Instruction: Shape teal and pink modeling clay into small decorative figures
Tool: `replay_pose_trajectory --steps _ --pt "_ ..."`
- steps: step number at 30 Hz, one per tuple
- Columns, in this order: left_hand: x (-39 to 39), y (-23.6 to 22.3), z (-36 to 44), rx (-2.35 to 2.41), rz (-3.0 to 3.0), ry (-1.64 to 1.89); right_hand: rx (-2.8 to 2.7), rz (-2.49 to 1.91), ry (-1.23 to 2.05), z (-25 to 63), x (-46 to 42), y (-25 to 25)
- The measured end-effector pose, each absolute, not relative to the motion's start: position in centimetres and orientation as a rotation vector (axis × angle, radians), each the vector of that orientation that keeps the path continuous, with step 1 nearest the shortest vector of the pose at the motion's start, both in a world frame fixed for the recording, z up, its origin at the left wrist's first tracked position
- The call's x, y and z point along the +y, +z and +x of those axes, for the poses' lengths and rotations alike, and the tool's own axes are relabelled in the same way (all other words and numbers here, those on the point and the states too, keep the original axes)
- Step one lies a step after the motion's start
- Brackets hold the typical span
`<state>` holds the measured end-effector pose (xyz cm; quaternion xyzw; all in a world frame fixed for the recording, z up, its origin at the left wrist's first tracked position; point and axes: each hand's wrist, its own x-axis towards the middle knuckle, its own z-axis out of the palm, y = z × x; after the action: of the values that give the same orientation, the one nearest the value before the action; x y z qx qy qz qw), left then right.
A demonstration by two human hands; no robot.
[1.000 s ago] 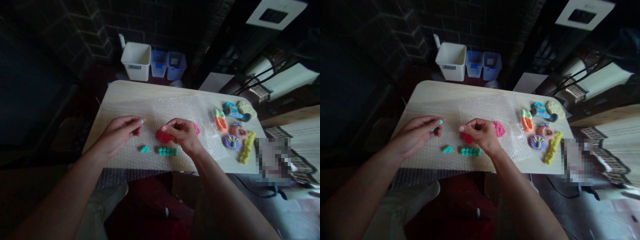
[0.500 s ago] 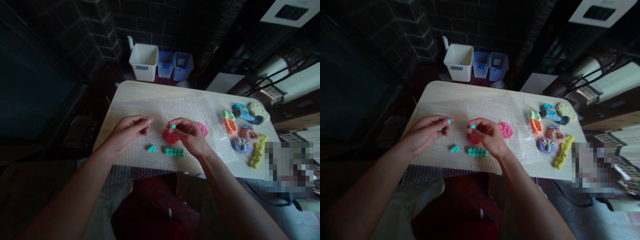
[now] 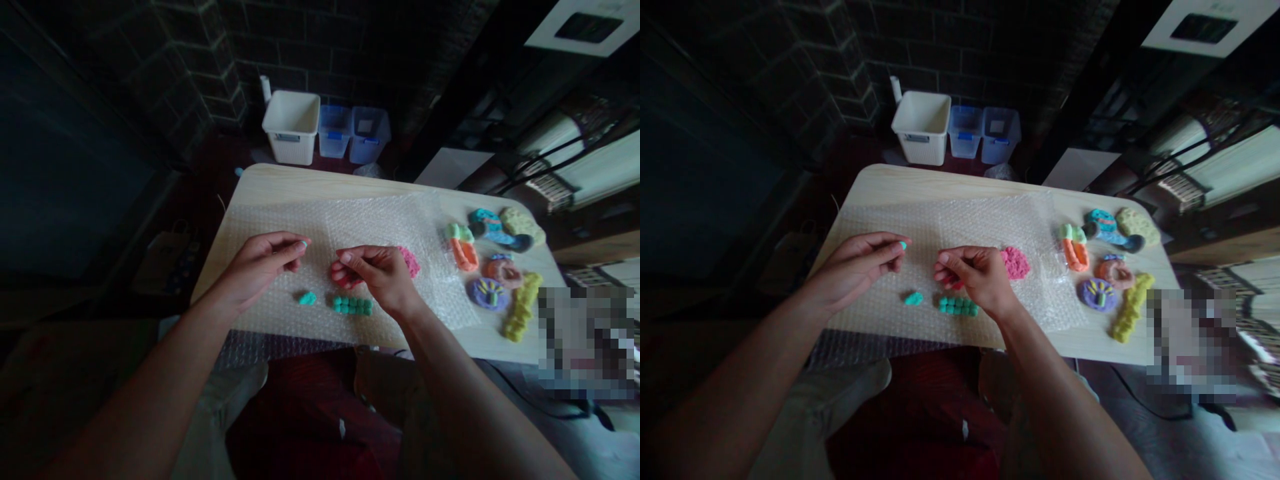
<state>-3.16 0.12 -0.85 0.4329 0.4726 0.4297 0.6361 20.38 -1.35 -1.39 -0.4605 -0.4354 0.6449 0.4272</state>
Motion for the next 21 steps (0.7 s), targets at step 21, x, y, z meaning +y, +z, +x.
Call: replay_pose_trajectory --steps 21 --pt "0.07 -0.73 -2.91 1.029 0.943 0.979 -1.147 -1.143 1.579 20.28 -1.26 -1.78"
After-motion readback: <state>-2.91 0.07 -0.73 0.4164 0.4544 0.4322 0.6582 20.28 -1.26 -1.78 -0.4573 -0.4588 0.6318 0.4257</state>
